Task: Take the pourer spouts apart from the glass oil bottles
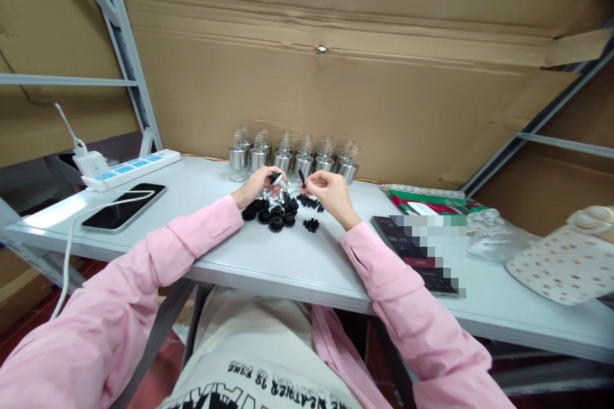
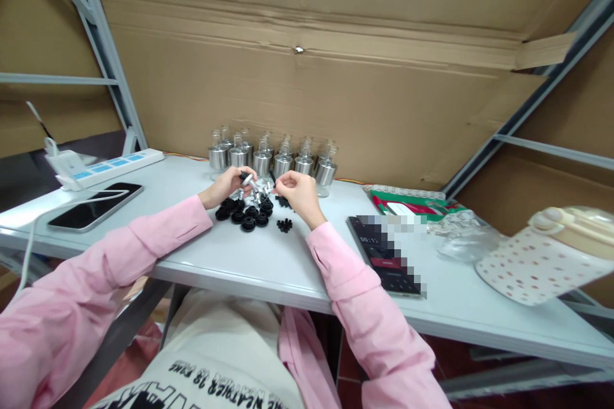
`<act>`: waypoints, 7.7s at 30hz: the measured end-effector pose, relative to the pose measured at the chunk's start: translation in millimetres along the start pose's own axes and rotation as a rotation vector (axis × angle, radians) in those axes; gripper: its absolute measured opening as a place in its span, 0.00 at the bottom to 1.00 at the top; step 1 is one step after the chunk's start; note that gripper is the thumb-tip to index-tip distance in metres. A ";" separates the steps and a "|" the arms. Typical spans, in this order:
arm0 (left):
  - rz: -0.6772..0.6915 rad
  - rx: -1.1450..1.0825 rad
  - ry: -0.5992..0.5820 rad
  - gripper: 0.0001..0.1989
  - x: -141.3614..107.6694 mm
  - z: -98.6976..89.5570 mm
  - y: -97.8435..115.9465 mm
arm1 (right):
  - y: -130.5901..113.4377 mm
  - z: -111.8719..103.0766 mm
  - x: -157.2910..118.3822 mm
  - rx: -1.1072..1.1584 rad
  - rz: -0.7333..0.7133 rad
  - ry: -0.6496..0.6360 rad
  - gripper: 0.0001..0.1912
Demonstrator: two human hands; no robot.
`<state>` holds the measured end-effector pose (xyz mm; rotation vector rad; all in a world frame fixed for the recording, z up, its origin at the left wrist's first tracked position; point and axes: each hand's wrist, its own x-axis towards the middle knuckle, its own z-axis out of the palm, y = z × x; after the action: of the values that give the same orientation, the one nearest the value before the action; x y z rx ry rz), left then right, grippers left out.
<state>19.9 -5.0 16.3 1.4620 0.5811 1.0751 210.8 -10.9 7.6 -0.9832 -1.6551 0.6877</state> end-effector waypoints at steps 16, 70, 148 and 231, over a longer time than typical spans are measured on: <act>-0.180 -0.427 -0.097 0.11 -5.7 0.5 15.7 | -14.1 9.3 -10.9 -0.263 -0.278 0.113 0.05; -0.210 -0.259 -0.018 0.11 -12.7 16.2 0.8 | -17.3 14.7 -17.2 0.077 -0.125 -0.141 0.09; 0.580 1.213 -0.061 0.11 -11.3 0.1 -14.8 | -1.6 8.7 -5.4 0.051 -0.101 -0.109 0.15; 0.388 1.698 -0.057 0.24 -20.9 6.5 -1.3 | -16.2 8.6 -10.7 0.277 0.138 -0.244 0.16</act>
<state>16.4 -25.5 9.7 3.1298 1.3450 0.6829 199.5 -28.0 13.2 -0.8432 -1.6533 1.1349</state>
